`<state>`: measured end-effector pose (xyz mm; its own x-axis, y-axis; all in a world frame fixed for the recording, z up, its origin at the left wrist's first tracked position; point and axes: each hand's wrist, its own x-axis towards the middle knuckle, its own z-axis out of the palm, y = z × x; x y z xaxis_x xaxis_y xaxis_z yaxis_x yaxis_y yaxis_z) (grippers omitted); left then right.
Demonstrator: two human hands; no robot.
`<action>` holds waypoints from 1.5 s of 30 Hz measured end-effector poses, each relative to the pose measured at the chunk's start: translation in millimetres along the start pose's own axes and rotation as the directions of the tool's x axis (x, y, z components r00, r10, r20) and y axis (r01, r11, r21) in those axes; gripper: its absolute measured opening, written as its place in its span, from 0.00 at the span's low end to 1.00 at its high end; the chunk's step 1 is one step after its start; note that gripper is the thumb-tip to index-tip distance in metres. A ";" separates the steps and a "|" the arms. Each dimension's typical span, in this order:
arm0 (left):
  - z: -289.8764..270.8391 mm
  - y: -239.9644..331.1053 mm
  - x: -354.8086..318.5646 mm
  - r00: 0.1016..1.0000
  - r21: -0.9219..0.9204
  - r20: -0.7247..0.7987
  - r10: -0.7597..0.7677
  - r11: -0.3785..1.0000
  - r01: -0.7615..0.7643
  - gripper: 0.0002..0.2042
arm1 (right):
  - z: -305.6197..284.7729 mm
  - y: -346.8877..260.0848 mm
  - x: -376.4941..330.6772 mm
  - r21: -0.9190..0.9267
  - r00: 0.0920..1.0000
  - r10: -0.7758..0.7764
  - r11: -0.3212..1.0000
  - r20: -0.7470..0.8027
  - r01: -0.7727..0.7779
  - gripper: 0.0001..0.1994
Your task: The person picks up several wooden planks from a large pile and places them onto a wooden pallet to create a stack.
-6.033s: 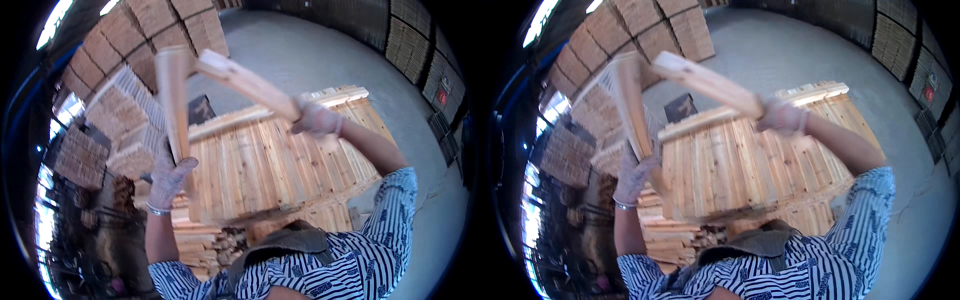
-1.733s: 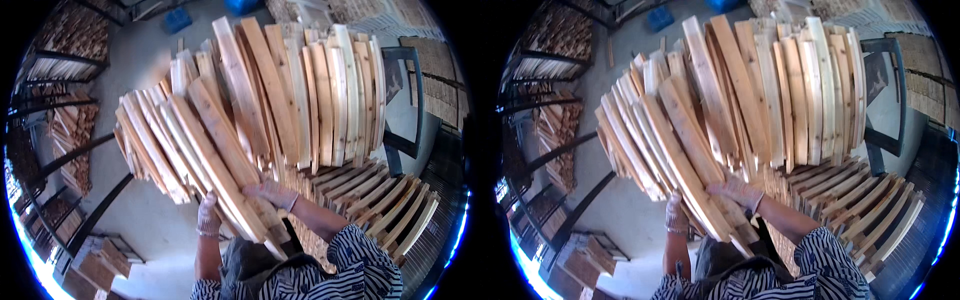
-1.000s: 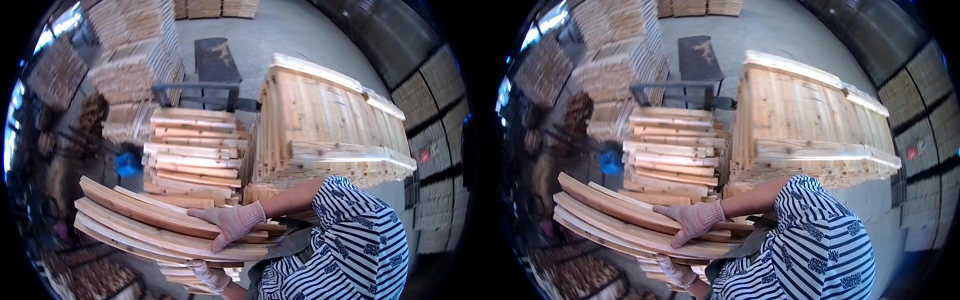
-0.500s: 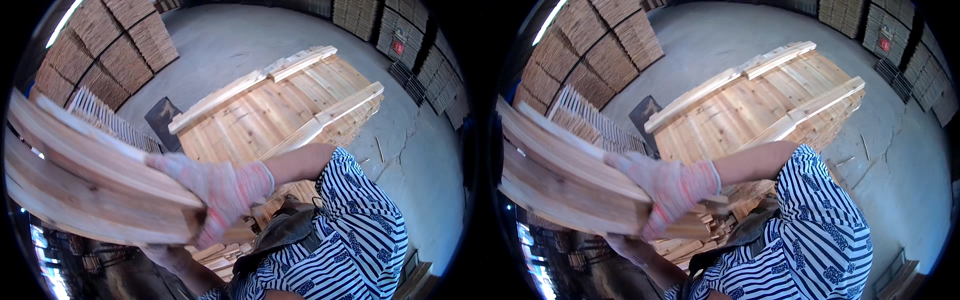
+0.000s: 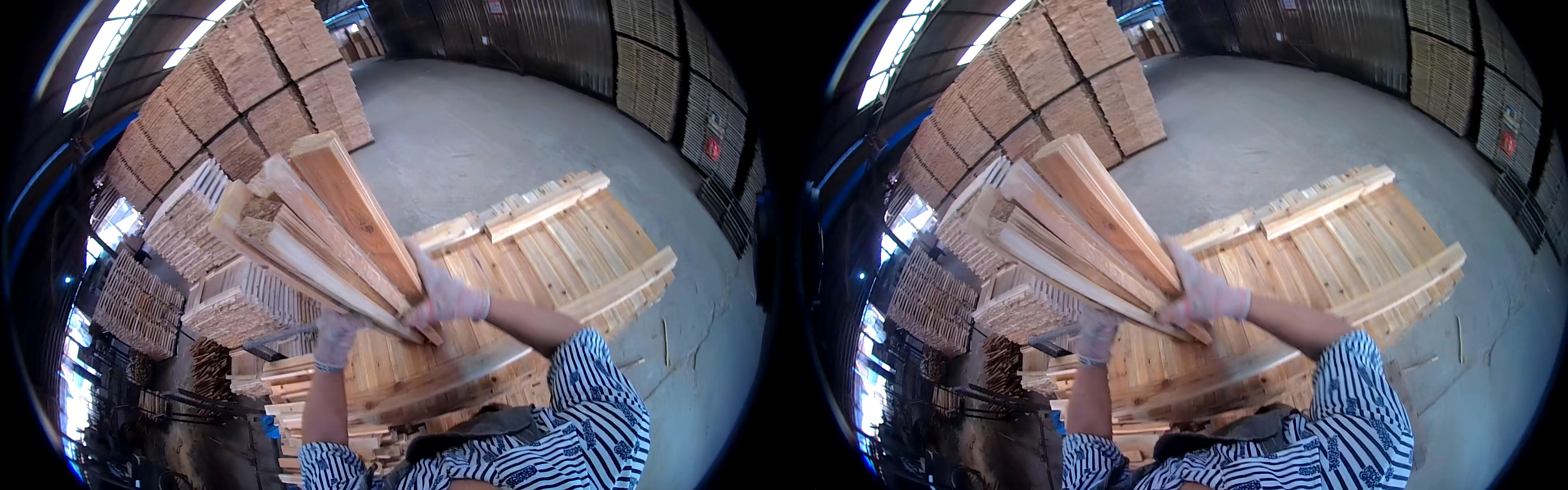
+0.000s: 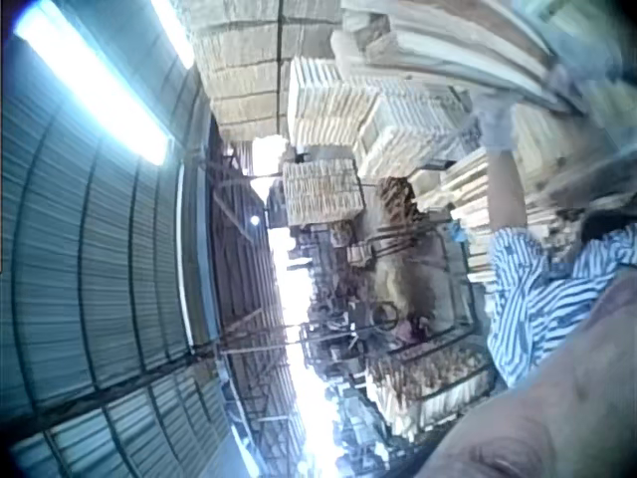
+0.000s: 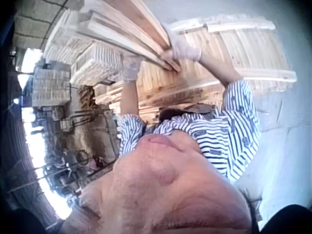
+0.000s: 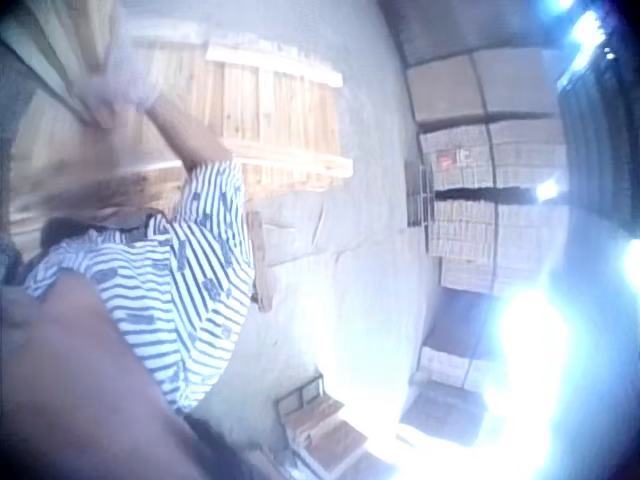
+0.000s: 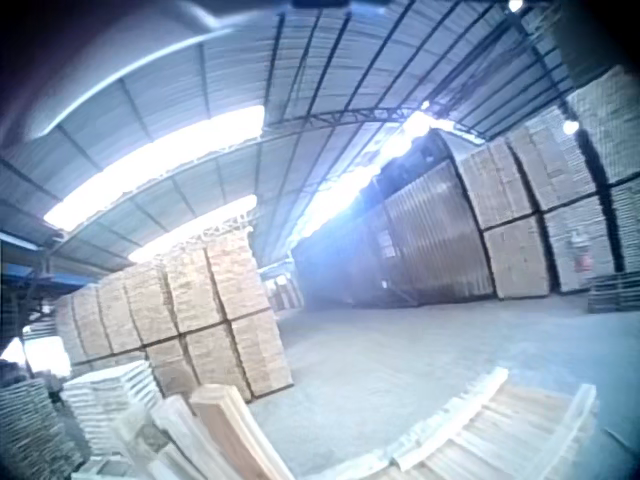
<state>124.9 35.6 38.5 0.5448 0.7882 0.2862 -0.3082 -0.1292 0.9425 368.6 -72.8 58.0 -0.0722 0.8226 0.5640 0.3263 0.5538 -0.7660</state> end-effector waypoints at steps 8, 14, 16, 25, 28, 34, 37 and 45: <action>54.2 -38.6 25.8 0.993 -0.010 -0.097 0.060 0.998 -0.061 0.36 | -12.3 41.2 -20.8 0.063 0.981 -0.017 0.998 -0.194 0.029 0.58; 91.7 74.6 25.6 0.999 -0.023 0.045 -0.001 1.000 0.002 0.30 | -21.9 -31.8 7.3 0.115 0.955 0.237 0.969 -0.177 -0.220 0.47; 98.3 71.5 32.5 0.981 -0.160 0.048 -0.189 0.968 0.194 0.31 | -27.5 -42.9 -0.2 0.138 0.861 0.489 0.870 -0.136 -0.473 0.45; 42.9 -88.4 21.9 0.753 -0.211 0.068 -0.655 0.728 0.652 0.36 | 9.0 25.2 -48.7 0.085 0.478 0.872 0.487 -0.110 -0.869 0.34; 22.0 -99.7 17.3 0.735 -0.124 0.049 -0.677 0.726 0.677 0.37 | 18.1 13.5 -39.3 0.075 0.448 0.892 0.452 -0.059 -0.889 0.30; -19.9 -102.5 13.3 0.941 0.675 -0.011 -0.338 0.691 0.256 0.30 | 15.8 45.5 -30.9 0.232 0.492 0.870 0.484 -0.024 -0.844 0.22; -16.2 -45.3 10.3 0.724 -0.063 -0.201 -0.659 0.747 0.662 0.23 | -16.9 9.8 -28.7 0.043 0.432 0.900 0.435 -0.054 -0.900 0.26; -98.7 -106.0 -24.9 0.782 0.377 -0.482 -0.396 0.712 0.593 0.23 | -82.6 35.9 -75.3 -0.496 0.578 0.756 0.391 -0.308 -0.776 0.24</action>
<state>67.1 89.0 -85.6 0.1719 0.9573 -0.2324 0.3973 0.1485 0.9056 463.7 -125.4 13.4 0.4954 0.8541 -0.1582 0.6505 -0.4855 -0.5841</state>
